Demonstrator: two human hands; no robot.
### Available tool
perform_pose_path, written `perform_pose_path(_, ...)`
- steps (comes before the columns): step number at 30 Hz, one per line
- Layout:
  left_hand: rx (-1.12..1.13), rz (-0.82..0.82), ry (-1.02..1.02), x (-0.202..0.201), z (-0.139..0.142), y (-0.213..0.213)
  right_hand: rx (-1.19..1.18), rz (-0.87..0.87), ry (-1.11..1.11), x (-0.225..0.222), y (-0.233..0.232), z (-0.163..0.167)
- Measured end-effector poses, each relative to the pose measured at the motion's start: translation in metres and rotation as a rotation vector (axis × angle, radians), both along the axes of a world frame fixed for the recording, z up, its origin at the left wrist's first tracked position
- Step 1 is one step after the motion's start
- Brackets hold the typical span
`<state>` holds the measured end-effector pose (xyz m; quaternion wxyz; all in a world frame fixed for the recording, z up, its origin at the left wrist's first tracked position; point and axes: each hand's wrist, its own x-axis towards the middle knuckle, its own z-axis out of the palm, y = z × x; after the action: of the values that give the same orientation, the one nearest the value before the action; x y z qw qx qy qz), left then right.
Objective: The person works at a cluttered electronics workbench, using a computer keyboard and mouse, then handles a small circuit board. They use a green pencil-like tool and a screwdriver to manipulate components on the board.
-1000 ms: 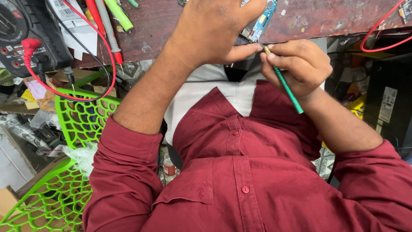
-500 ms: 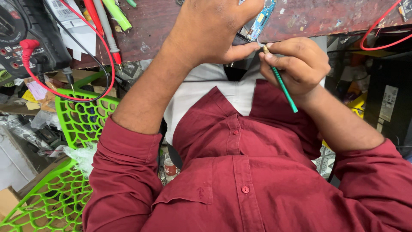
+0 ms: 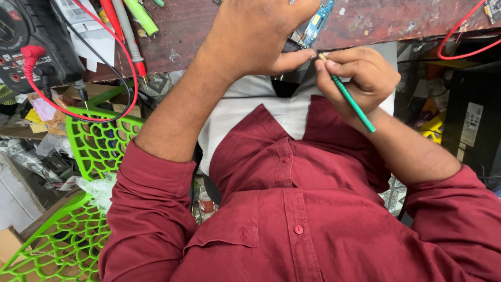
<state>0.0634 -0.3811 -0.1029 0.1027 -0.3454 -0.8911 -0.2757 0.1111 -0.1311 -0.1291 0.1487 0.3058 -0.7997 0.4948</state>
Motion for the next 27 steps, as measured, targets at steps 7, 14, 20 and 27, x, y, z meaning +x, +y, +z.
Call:
perform_pose_path(7, -0.013, 0.006, -0.037, -0.001, -0.001, 0.002, 0.048, 0.032, 0.147, -0.006, 0.005, -0.006)
perform_pose_path(14, -0.045, -0.012, 0.026, -0.004, 0.005, 0.001, 0.161, 0.08, 0.358, -0.025, 0.013, 0.016)
perform_pose_path(20, -0.029, -0.174, 0.039, -0.007, 0.014, -0.004, 0.208, 0.026, 0.38, -0.037, 0.019, 0.026)
perform_pose_path(27, -0.018, -0.081, 0.115, -0.005, 0.013, -0.001, 0.14, 0.058, 0.183, -0.036, 0.02, 0.022)
